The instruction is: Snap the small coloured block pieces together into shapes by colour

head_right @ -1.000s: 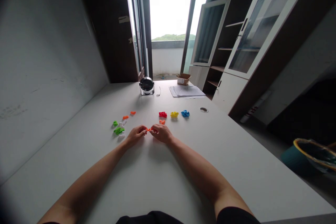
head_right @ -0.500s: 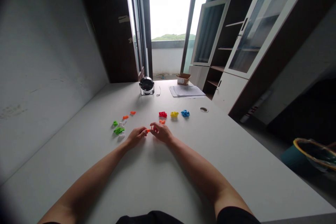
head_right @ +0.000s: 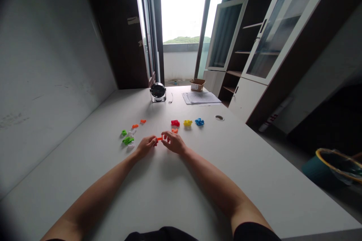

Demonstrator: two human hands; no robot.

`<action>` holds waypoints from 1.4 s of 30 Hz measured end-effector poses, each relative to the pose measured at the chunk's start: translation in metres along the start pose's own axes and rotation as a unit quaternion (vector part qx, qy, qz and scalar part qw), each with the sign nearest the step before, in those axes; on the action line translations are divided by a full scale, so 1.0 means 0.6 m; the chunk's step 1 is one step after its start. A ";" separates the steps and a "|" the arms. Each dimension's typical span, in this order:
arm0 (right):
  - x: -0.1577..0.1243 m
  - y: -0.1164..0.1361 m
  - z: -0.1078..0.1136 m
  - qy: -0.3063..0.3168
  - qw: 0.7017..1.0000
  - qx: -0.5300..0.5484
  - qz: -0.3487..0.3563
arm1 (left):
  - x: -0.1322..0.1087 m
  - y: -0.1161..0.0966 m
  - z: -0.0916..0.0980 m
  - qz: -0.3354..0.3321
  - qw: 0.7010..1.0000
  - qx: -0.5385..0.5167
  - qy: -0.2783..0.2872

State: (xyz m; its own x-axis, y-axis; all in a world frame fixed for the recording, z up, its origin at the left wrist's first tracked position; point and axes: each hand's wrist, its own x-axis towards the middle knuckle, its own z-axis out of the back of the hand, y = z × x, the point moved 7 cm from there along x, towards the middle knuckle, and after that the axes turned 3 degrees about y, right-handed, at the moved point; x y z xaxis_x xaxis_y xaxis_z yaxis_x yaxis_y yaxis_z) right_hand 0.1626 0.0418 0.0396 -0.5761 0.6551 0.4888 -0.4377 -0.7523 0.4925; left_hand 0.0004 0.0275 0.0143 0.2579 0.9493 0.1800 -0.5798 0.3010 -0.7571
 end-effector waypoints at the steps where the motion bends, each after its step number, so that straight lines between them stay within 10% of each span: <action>1: 0.000 -0.001 -0.001 0.003 1.000 -0.002 0.001 | 0.000 0.000 0.000 0.001 1.000 0.001 0.001; 12: 0.001 -0.023 0.008 -0.030 0.998 -0.055 -0.022 | -0.002 0.000 -0.002 0.010 1.000 -0.017 -0.003; 20: -0.004 -0.113 0.065 -0.142 0.965 -0.107 -0.194 | -0.002 -0.002 -0.007 -0.006 1.000 0.014 0.011; 42: -0.021 -0.170 0.049 -0.074 0.919 -0.179 -0.345 | -0.004 -0.007 -0.009 -0.025 0.999 0.045 0.020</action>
State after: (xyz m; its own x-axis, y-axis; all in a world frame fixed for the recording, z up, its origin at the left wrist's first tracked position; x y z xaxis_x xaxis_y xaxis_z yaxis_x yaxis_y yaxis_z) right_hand 0.2344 0.1122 0.0044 0.0115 0.9667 0.2555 -0.8773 -0.1128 0.4664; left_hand 0.0062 0.0233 0.0138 0.3173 0.9293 0.1893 -0.6318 0.3559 -0.6886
